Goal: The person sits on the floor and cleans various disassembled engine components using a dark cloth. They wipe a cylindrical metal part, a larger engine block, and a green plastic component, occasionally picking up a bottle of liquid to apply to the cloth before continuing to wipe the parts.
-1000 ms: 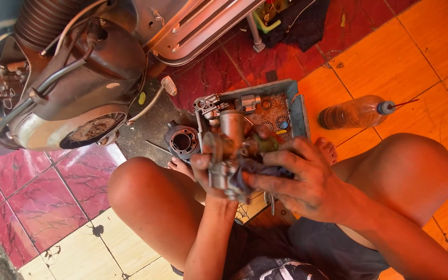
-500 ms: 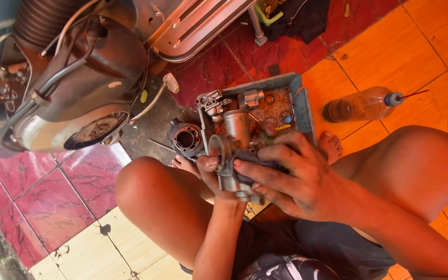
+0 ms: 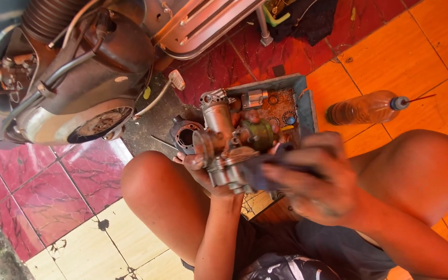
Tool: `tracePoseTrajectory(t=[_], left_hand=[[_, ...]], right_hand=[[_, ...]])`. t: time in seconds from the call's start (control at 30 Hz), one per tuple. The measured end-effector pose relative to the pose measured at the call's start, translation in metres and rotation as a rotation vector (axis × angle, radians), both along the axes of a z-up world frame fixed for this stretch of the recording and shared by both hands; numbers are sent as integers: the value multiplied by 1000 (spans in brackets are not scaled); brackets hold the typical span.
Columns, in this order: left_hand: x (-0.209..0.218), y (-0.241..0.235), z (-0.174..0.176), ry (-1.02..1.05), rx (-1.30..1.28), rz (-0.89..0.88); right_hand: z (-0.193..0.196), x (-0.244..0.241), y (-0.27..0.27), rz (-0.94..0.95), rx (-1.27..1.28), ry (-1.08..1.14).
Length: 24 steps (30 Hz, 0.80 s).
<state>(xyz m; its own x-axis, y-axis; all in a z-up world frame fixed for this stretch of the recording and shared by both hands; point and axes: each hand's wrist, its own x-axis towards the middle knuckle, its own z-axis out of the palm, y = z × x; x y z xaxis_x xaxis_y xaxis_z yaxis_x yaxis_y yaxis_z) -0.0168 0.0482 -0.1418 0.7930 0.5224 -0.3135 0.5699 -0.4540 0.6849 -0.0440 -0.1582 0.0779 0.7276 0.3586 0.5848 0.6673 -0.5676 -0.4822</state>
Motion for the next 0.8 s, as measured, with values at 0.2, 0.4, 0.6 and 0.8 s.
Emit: tracePoseTrajectory(t=[0.2,0.4,0.6,0.8], left_hand=[[-7,-2,7,-23,-177,59],[5,12,16,-51,-329,109],[-4,15,23,-62,-490,74],[-4,0,25,-65,-687,81]], right_hand=[[-3,17,8,185,-167,124],[-10,16,15,329,130,399],[-12,6,-10,-487,412,466],[-5,10,-7,-464,279,124]])
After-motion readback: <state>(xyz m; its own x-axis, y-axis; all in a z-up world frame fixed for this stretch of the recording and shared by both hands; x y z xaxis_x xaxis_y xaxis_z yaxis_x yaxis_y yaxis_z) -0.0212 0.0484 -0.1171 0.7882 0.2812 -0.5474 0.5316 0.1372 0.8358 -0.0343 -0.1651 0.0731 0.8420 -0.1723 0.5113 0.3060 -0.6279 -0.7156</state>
